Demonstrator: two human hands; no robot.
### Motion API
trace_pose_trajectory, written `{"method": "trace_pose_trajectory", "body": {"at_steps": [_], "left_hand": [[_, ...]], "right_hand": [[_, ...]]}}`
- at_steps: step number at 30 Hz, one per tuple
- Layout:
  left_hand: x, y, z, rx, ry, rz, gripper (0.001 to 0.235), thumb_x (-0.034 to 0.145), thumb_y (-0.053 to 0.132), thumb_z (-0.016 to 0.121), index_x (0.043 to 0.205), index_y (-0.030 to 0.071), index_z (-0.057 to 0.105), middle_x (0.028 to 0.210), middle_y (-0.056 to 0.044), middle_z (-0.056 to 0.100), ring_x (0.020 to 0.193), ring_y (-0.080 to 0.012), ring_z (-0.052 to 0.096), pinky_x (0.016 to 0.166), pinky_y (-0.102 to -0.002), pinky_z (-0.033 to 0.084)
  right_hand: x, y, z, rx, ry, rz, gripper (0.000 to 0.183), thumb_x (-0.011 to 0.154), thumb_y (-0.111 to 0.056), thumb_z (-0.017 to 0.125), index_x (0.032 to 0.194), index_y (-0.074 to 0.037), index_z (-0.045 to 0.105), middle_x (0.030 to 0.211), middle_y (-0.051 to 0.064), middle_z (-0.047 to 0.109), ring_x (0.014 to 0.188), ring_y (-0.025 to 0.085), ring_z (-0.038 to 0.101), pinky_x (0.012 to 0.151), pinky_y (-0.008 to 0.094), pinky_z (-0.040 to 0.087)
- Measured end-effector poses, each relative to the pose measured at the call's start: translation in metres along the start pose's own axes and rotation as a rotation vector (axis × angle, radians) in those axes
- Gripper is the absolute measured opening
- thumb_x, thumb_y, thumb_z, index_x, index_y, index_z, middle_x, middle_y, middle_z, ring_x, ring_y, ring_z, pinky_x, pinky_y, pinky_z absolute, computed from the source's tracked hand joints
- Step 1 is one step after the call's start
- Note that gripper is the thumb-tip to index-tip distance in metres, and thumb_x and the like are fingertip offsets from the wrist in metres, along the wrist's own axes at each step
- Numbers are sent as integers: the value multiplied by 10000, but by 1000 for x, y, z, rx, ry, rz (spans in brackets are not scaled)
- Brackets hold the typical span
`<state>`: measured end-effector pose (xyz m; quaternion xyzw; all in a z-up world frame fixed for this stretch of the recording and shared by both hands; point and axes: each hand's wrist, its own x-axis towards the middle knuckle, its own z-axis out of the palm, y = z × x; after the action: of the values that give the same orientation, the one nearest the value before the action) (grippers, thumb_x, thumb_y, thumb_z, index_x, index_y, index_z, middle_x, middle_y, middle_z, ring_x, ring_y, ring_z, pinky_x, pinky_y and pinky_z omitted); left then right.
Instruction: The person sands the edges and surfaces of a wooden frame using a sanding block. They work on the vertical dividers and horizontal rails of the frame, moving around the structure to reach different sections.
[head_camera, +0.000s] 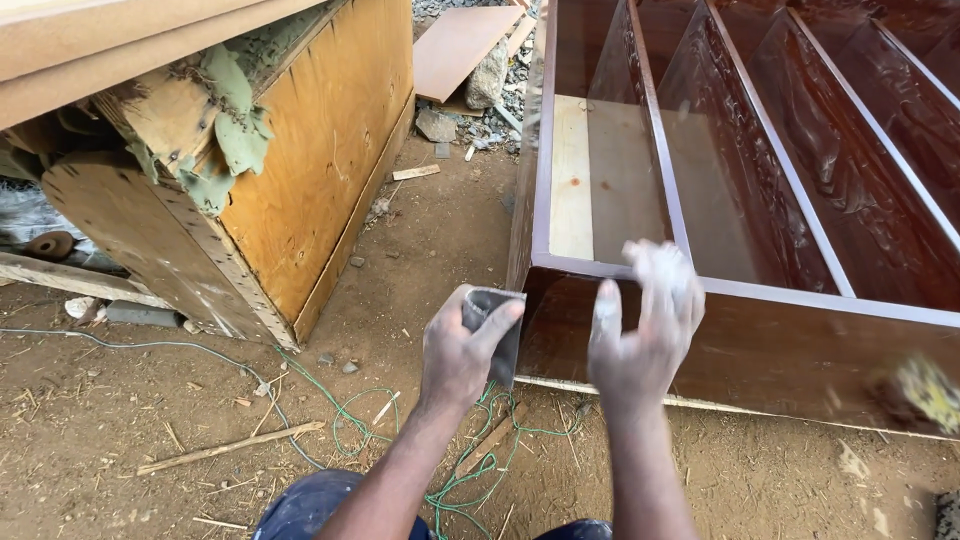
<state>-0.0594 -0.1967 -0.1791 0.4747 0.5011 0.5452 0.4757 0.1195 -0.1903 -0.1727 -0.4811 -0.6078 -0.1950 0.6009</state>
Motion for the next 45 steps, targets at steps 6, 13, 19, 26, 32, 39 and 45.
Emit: {"method": "trace_pose_trajectory", "body": {"at_steps": [6, 13, 19, 26, 32, 39, 45], "left_hand": [[48, -14, 22, 137, 61, 317, 318, 869, 448, 794, 806, 152, 697, 566, -56, 654, 592, -195, 689, 656, -338, 562], [47, -85, 29, 305, 17, 403, 491, 1007, 553, 612, 865, 86, 665, 761, -106, 580, 756, -261, 612, 735, -430, 521], [45, -94, 26, 353, 118, 612, 339, 1008, 411, 685, 861, 106, 651, 761, -55, 550, 737, -234, 629, 668, -368, 519], [56, -51, 28, 337, 197, 731, 234, 961, 350, 751, 893, 136, 683, 796, -55, 602, 820, -269, 675, 763, -390, 543], [53, -97, 24, 369, 95, 595, 312, 967, 427, 719, 940, 117, 701, 803, -97, 645, 814, -308, 701, 735, -440, 571], [46, -39, 32, 376, 144, 772, 88, 979, 173, 672, 993, 103, 622, 940, -38, 652, 833, -232, 582, 822, -357, 469], [67, -92, 30, 231, 35, 564, 354, 957, 421, 752, 985, 100, 606, 849, -112, 595, 801, -261, 604, 720, -416, 535]], "right_hand": [[25, 17, 1, -203, -273, 8, 119, 1020, -251, 692, 1006, -157, 764, 958, -19, 718, 990, 177, 635, 1082, 335, 298], [29, 17, -8, -99, -376, 198, 143, 1023, -251, 676, 902, -238, 751, 938, -119, 751, 916, 103, 609, 1029, 301, 281], [31, 5, -7, -56, -385, 208, 144, 1030, -222, 662, 922, -192, 752, 929, -51, 750, 910, 150, 610, 1037, 322, 277], [29, 9, -6, -88, -391, 142, 96, 1018, -258, 696, 1018, -176, 747, 1021, -13, 753, 990, 170, 623, 1054, 350, 277], [-29, 19, 5, -196, 1, -56, 247, 1017, -275, 690, 1224, -140, 682, 1327, 94, 591, 1247, 269, 487, 1101, 438, 324], [-90, 28, 27, 66, -376, 136, 76, 964, -83, 664, 1012, -33, 695, 998, 68, 735, 949, 251, 634, 852, 381, 532], [-106, 36, 39, 120, -918, 818, 366, 1003, -359, 653, 1188, -49, 717, 1135, 195, 728, 1143, 372, 685, 1041, 529, 502]]}}
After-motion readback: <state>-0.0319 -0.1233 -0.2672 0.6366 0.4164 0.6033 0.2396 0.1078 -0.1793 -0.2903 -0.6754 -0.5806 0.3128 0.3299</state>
